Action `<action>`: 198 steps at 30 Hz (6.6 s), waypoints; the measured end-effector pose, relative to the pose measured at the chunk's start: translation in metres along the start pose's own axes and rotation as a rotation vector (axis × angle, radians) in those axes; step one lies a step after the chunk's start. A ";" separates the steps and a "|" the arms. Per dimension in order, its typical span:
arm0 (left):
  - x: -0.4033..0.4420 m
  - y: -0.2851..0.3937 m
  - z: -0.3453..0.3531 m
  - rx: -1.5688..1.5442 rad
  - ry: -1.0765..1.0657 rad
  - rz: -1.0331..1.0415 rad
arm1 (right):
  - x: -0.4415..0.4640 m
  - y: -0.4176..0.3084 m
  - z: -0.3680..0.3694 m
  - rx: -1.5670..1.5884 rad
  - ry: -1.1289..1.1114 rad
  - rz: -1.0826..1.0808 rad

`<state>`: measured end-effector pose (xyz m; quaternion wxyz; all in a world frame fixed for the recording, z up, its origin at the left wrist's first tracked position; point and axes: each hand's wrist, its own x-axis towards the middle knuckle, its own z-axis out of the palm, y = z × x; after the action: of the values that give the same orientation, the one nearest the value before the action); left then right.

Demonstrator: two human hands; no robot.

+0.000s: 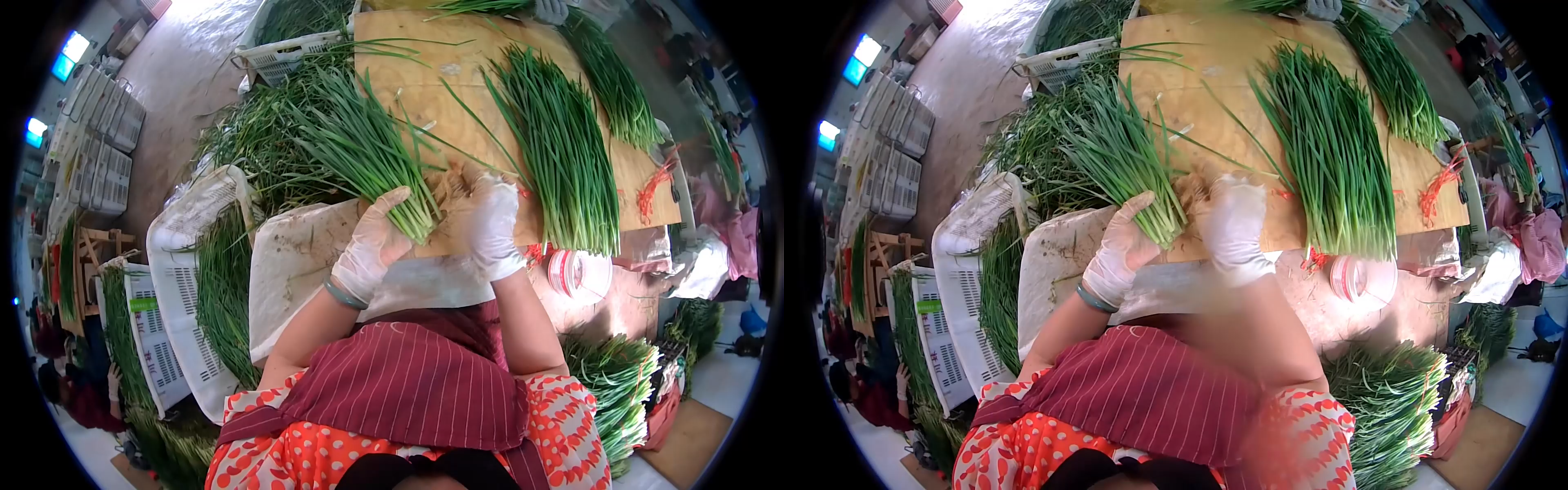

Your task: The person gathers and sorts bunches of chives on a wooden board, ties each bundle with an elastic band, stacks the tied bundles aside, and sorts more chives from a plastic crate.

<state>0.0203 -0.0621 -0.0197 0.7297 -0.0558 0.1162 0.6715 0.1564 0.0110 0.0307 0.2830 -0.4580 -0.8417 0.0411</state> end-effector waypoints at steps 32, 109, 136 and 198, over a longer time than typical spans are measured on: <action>-0.091 0.167 -0.010 -0.122 0.020 0.380 | 0.035 0.043 0.047 -0.375 -0.194 0.014; -0.109 0.015 0.038 0.806 0.273 0.086 | 0.146 -0.103 0.007 0.304 0.089 -0.236; -0.100 0.122 0.046 0.008 -0.006 0.292 | 0.083 -0.045 0.038 -0.074 -0.877 -0.244; 0.278 -0.152 0.133 0.959 -0.111 -0.417 | 0.054 0.229 -0.160 0.339 -0.587 0.580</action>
<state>0.2040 0.2242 0.0294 0.7966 0.2983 0.3580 0.3852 0.3873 0.1560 0.1129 0.0800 -0.5911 -0.7044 0.3846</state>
